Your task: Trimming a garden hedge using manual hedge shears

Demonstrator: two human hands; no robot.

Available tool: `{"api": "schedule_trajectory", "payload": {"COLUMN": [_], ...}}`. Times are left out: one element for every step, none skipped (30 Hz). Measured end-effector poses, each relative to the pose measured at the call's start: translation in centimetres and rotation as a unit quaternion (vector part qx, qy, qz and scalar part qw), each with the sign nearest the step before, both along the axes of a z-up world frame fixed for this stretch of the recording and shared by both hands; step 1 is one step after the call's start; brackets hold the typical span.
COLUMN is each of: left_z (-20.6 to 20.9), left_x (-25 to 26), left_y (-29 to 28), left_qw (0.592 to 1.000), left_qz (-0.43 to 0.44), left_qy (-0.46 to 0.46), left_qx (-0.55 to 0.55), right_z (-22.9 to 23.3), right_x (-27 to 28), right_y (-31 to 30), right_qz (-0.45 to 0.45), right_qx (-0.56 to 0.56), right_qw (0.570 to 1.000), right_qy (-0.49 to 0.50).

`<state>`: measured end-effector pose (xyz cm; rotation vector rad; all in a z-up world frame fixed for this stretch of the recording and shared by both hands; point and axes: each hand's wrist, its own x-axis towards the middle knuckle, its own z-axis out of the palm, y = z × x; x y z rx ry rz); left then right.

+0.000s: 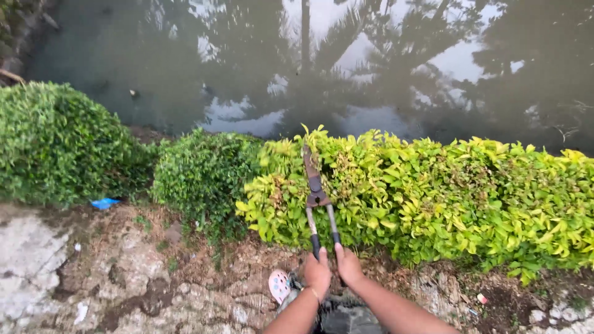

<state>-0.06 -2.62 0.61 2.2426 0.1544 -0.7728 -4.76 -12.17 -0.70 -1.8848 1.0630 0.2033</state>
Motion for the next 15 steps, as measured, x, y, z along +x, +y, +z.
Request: {"api": "schedule_trajectory", "payload": {"left_z": [3.1, 6.1, 9.0, 7.2, 5.4, 3.5, 4.6, 5.7, 6.9, 4.9, 3.0, 1.2, 2.3, 3.6, 4.9], "left_x": [2.0, 2.6, 3.3, 3.6, 3.8, 4.1, 3.2, 1.6, 0.1, 0.4, 0.6, 1.2, 1.9, 2.4, 2.8], "left_y": [0.7, 1.7, 2.7, 3.4, 4.1, 4.8, 2.8, 0.7, -1.5, -1.3, -1.2, -1.4, -0.7, -0.3, 0.2], "left_qw": [1.000, 0.998, 0.992, 0.992, 0.994, 0.995, 0.995, 0.995, 0.990, 0.990, 0.994, 0.997, 0.997, 0.995, 0.991], "left_qz": [-0.003, -0.017, -0.032, -0.031, -0.043, -0.054, -0.053, 0.011, 0.075, 0.078, 0.062, 0.042, 0.041, 0.036, 0.030], "left_qy": [-0.006, 0.052, 0.110, 0.111, 0.100, 0.089, 0.089, 0.099, 0.108, 0.109, 0.069, 0.025, 0.022, 0.063, 0.104], "left_qx": [-0.003, -0.030, -0.058, -0.057, -0.032, -0.008, -0.007, -0.028, -0.048, -0.046, -0.055, -0.065, -0.065, -0.070, -0.075], "right_z": [2.8, 5.6, 8.4, 7.7, 7.1, 6.4, 4.8, 3.3, 1.8, 0.8, -0.2, -1.0, 1.9, 5.0, 8.2], "right_x": [0.8, 0.2, -0.3, -0.7, -1.2, -1.6, -0.8, -0.7, -0.6, 0.1, 0.8, 1.9, 2.1, 2.0, 2.0], "right_y": [-1.2, -2.2, -3.1, -3.8, -4.5, -5.1, -4.2, -3.4, -2.6, -1.5, -0.5, 0.4, 0.4, 0.3, 0.1], "right_qz": [-0.003, -0.035, -0.069, -0.068, -0.055, -0.041, -0.040, -0.047, -0.053, -0.051, -0.058, -0.069, -0.070, -0.082, -0.094], "right_qx": [-0.003, 0.072, 0.147, 0.148, 0.121, 0.094, 0.095, 0.079, 0.062, 0.064, 0.040, 0.016, 0.016, 0.084, 0.152], "right_qw": [1.000, 0.997, 0.986, 0.986, 0.989, 0.990, 0.990, 0.992, 0.994, 0.994, 0.997, 0.997, 0.997, 0.993, 0.983], "right_qy": [-0.006, 0.011, 0.028, 0.029, 0.064, 0.099, 0.099, 0.083, 0.067, 0.068, 0.039, 0.006, 0.003, -0.015, -0.032]}}
